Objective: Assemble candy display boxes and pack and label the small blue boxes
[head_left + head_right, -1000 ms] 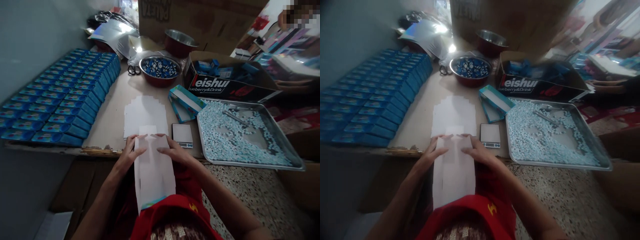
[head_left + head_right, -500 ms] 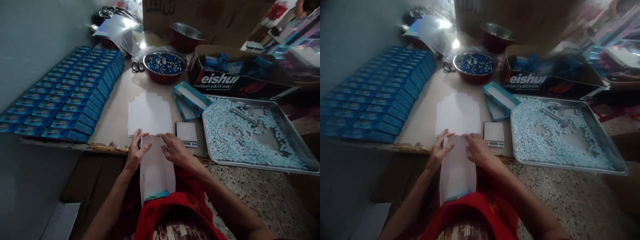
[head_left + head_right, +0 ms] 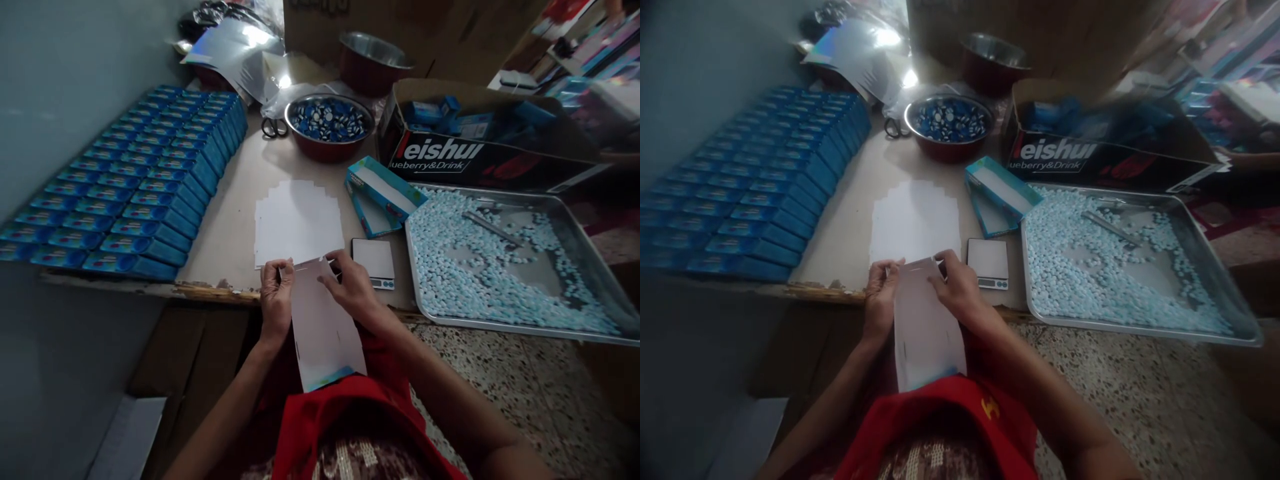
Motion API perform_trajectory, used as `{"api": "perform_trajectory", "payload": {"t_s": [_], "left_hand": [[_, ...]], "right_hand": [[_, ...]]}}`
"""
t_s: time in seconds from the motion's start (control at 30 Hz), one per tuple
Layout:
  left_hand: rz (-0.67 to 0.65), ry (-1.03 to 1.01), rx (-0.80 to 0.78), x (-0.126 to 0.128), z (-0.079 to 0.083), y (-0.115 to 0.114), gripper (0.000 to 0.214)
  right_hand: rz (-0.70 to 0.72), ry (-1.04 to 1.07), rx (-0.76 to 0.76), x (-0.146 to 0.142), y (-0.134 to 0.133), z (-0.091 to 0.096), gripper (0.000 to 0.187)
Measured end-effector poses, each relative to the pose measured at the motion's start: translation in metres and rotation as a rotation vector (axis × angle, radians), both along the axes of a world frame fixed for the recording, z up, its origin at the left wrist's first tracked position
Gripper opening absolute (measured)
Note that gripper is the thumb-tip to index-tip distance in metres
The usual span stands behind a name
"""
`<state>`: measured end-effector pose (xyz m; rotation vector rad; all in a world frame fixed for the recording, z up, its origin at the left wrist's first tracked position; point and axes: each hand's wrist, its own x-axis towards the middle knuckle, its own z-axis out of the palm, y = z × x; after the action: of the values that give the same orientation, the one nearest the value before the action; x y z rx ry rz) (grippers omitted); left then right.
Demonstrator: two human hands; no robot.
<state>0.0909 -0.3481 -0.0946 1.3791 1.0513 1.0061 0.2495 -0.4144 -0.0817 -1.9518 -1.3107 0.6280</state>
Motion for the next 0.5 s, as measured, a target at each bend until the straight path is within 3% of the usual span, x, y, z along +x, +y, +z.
{"api": "perform_trajectory", "payload": {"t_s": [0.13, 0.23, 0.33, 0.5], "left_hand": [[-0.015, 0.093, -0.022, 0.001, 0.006, 0.004, 0.023], [-0.045, 0.174, -0.007, -0.001, 0.008, 0.013, 0.022], [-0.03, 0.146, -0.057, -0.003, 0.01, 0.023, 0.014], [-0.121, 0.144, -0.24, -0.003, 0.01, 0.03, 0.043]], "right_hand": [[0.139, -0.04, -0.07, 0.007, 0.0, 0.012, 0.063], [0.273, -0.028, -0.135, 0.015, 0.006, 0.026, 0.045], [0.324, -0.189, -0.209, 0.018, 0.022, 0.039, 0.036], [0.504, -0.392, -0.348, 0.015, 0.056, 0.044, 0.024]]}}
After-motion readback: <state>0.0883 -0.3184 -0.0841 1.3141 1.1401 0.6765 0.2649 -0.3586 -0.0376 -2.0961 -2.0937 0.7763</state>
